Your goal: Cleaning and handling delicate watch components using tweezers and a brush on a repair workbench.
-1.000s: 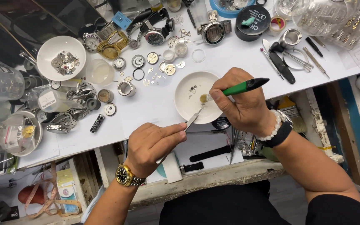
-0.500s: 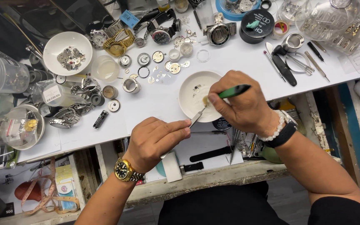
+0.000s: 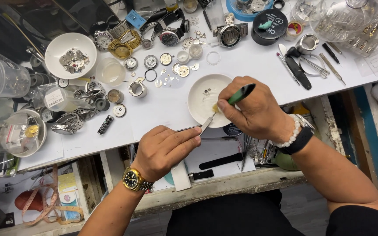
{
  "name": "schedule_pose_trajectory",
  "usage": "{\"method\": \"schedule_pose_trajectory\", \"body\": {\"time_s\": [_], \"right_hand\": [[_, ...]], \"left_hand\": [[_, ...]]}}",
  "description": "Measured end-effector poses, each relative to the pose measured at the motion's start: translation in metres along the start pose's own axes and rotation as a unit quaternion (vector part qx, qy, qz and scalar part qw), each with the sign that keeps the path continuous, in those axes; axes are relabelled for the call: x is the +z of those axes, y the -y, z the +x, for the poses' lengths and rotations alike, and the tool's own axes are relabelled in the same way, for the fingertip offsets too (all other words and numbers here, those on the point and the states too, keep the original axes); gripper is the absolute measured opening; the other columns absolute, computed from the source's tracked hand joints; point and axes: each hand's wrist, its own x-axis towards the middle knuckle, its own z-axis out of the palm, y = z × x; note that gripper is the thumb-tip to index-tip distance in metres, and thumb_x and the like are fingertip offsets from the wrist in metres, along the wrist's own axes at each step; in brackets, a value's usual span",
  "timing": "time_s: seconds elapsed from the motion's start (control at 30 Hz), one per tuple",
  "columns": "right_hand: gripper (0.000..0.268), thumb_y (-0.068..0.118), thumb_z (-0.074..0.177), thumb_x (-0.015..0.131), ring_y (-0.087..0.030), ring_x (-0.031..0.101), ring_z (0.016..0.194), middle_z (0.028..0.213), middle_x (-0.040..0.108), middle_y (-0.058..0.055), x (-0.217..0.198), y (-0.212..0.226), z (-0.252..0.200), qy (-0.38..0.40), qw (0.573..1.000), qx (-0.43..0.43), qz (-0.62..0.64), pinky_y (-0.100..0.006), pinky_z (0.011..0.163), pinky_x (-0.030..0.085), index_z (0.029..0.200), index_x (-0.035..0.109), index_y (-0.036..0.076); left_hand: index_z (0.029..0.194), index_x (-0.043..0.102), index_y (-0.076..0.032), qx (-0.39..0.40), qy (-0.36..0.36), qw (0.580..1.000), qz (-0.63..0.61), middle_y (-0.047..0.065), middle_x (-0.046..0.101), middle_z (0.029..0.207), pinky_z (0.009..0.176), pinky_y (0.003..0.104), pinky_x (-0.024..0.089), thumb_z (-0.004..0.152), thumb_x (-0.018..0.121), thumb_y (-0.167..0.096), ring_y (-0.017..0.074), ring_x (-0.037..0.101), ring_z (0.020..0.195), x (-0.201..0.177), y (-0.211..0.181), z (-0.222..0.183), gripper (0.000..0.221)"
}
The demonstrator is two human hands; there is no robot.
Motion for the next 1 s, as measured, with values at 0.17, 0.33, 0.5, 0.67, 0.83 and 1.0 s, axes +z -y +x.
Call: {"method": "schedule_pose_trajectory", "body": {"time_s": [0.17,0.33,0.5,0.67,0.83,1.0], "right_hand": [[0.021,0.02,0.105,0.052,-0.025,0.058,0.065,0.065,0.052,-0.002,-0.002,-0.002,0.0,-0.003,1.0,-0.002,0.009,-0.038,0.066,0.051,0.097,0.068,0.01],[0.022,0.022,0.104,0.051,-0.023,0.057,0.065,0.066,0.053,-0.002,0.001,-0.005,-0.005,-0.01,0.999,0.011,0.04,-0.036,0.067,0.05,0.097,0.069,0.011],[0.021,0.02,0.104,0.053,-0.023,0.058,0.063,0.064,0.052,0.0,0.005,-0.011,-0.012,-0.052,0.998,0.0,0.031,-0.036,0.068,0.05,0.091,0.067,0.012],[0.02,0.016,0.106,0.054,-0.024,0.054,0.063,0.069,0.053,-0.002,0.006,-0.021,-0.03,-0.125,0.991,0.013,0.052,-0.037,0.068,0.049,0.09,0.065,0.009],[0.021,0.016,0.106,0.056,-0.022,0.053,0.062,0.068,0.053,-0.001,0.02,-0.02,-0.031,-0.135,0.988,0.019,0.077,-0.035,0.066,0.047,0.088,0.065,0.009],[0.022,0.016,0.106,0.059,-0.027,0.055,0.06,0.063,0.051,-0.002,0.022,-0.02,-0.022,-0.117,0.993,-0.01,0.013,-0.038,0.065,0.046,0.085,0.065,0.011]], "left_hand": [[0.102,0.079,-0.01,0.005,0.001,1.0,0.008,0.009,0.081,0.103,0.062,0.03,0.055,0.099,0.069,-0.015,0.0191,0.07,0.066,0.001,0.001,-0.004,0.012],[0.103,0.079,-0.01,0.005,-0.001,1.0,0.007,0.008,0.081,0.104,0.062,0.03,0.055,0.1,0.067,-0.015,0.0188,0.07,0.066,0.003,0.0,-0.005,0.013],[0.098,0.081,-0.013,-0.077,-0.058,0.995,0.006,0.004,0.081,0.093,0.057,0.031,0.054,0.095,0.074,-0.015,0.0235,0.065,0.058,0.004,-0.008,0.002,0.008],[0.094,0.076,-0.004,-0.452,-0.106,0.868,-0.174,0.006,0.073,0.066,0.053,0.028,0.052,0.087,0.083,-0.013,0.0176,0.066,0.052,0.0,0.0,0.022,0.013],[0.095,0.069,0.001,-0.589,-0.096,0.761,-0.253,0.018,0.077,0.076,0.052,0.024,0.049,0.09,0.076,-0.01,0.0109,0.064,0.053,0.005,0.014,0.029,0.015],[0.097,0.066,0.003,-0.585,-0.096,0.755,-0.279,0.022,0.077,0.08,0.051,0.023,0.051,0.092,0.075,-0.009,0.0103,0.065,0.053,0.011,0.022,0.024,0.016]]}}
